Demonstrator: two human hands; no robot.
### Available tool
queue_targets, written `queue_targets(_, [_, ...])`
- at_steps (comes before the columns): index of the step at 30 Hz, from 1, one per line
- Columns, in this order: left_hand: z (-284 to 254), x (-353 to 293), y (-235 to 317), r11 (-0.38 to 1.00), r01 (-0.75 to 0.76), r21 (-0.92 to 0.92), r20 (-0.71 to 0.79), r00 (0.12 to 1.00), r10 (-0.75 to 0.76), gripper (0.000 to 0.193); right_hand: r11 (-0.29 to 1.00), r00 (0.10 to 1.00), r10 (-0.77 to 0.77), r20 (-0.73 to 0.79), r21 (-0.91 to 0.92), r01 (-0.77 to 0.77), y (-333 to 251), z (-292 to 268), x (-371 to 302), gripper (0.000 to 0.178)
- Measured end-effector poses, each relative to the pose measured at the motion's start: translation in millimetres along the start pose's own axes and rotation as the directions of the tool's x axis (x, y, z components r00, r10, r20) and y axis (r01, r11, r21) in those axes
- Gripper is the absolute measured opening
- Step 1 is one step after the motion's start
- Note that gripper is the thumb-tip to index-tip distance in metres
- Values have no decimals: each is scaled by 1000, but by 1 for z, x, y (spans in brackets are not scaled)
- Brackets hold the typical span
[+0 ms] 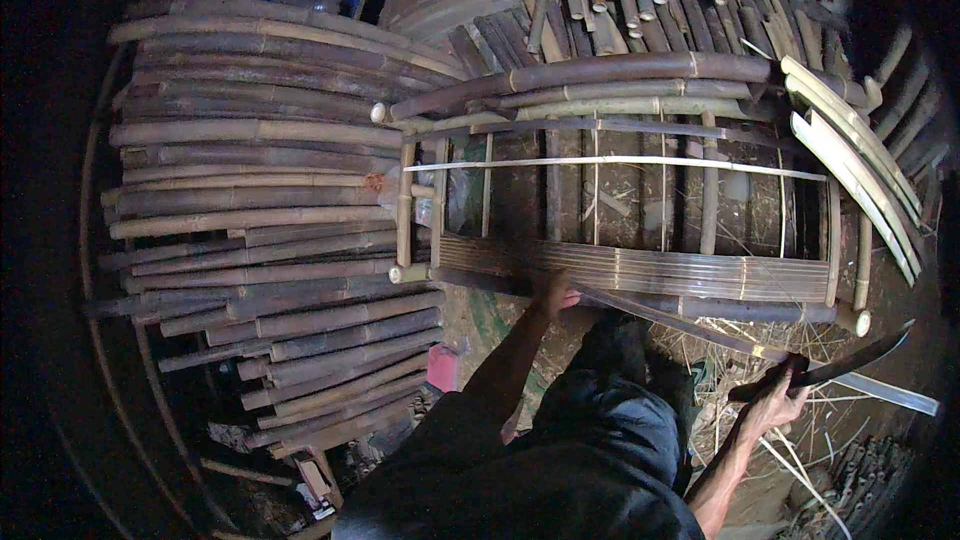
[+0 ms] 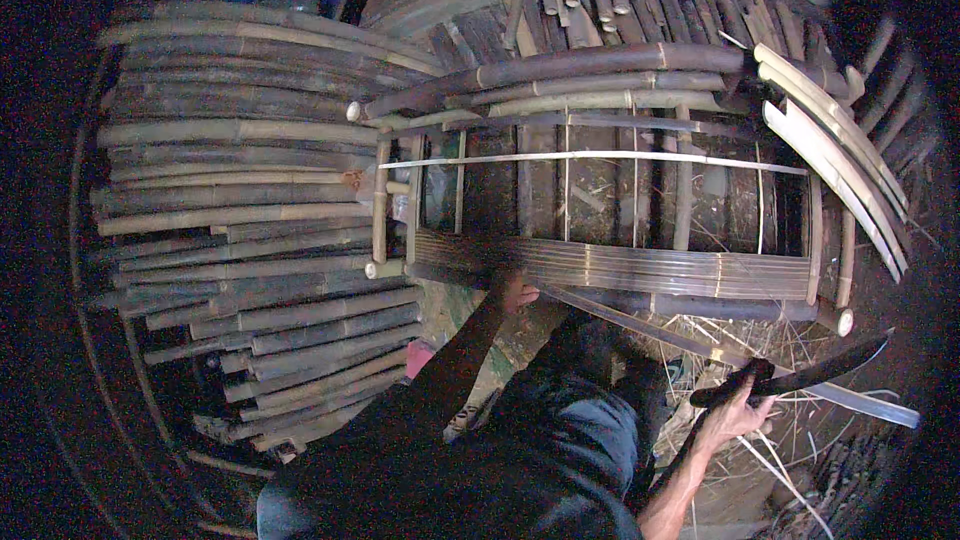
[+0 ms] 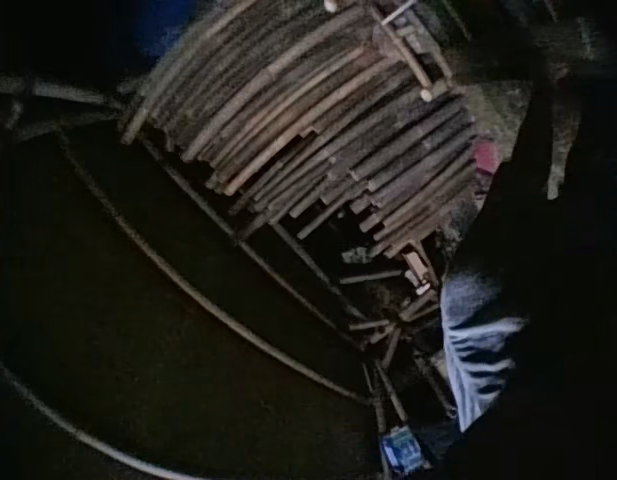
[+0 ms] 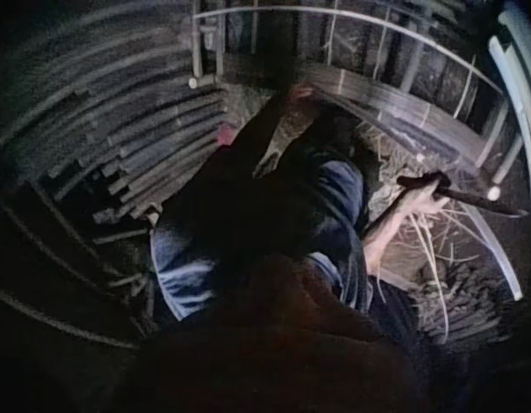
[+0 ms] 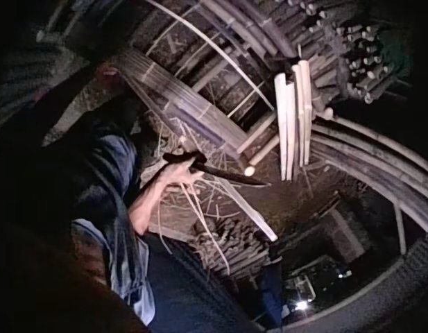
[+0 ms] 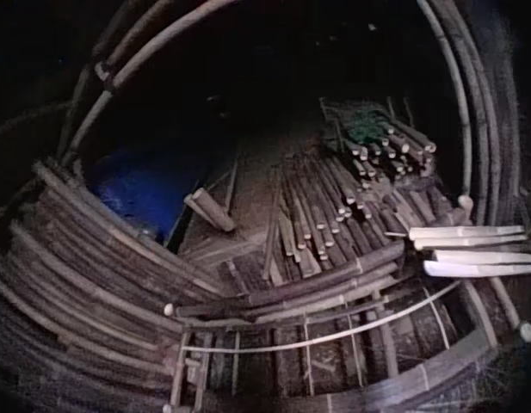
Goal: The person uses a large knife to shave thin strips of bamboo. They hold the bamboo piece in one hand and the knife in the other, repeatedly scraping the blade along the bamboo to remove the outer layer. The person occasionally inspects the bamboo and adjusts their grip before continuing the shaving process.
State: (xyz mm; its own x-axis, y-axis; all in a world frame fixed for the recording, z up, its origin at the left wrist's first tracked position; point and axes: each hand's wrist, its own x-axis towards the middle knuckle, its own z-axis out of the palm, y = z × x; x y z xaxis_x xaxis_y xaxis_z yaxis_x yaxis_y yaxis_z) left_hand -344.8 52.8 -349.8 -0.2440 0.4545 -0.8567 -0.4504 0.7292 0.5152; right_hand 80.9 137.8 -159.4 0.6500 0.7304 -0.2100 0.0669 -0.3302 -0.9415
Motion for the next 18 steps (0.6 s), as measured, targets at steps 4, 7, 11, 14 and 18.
queue_targets(4, [-1, 2, 8, 975, 154, -161, -45, 986, -163, 58, 997, 998, -65, -23, 33, 66, 7, -3, 3, 26])
queue_targets(7, [-18, 10, -3, 982, -25, 186, 90, 996, 8, 62, 999, 999, -38, -37, 32, 39, -3, 3, 0, 25])
queue_targets(11, [-26, 18, -19, 976, -139, 169, 75, 989, 128, 47, 999, 999, -33, -30, 1, 33, 1, -4, -3, 25])
queue_targets(14, [-21, 27, -36, 873, -399, 280, 38, 913, 405, 24, 997, 999, -31, -21, -71, 29, 1, -9, 0, 26])
queue_targets(18, [21, -25, 20, 963, -215, 161, 27, 977, 213, 21, 999, 999, 23, -25, -47, -24, 3, -5, 2, 28])
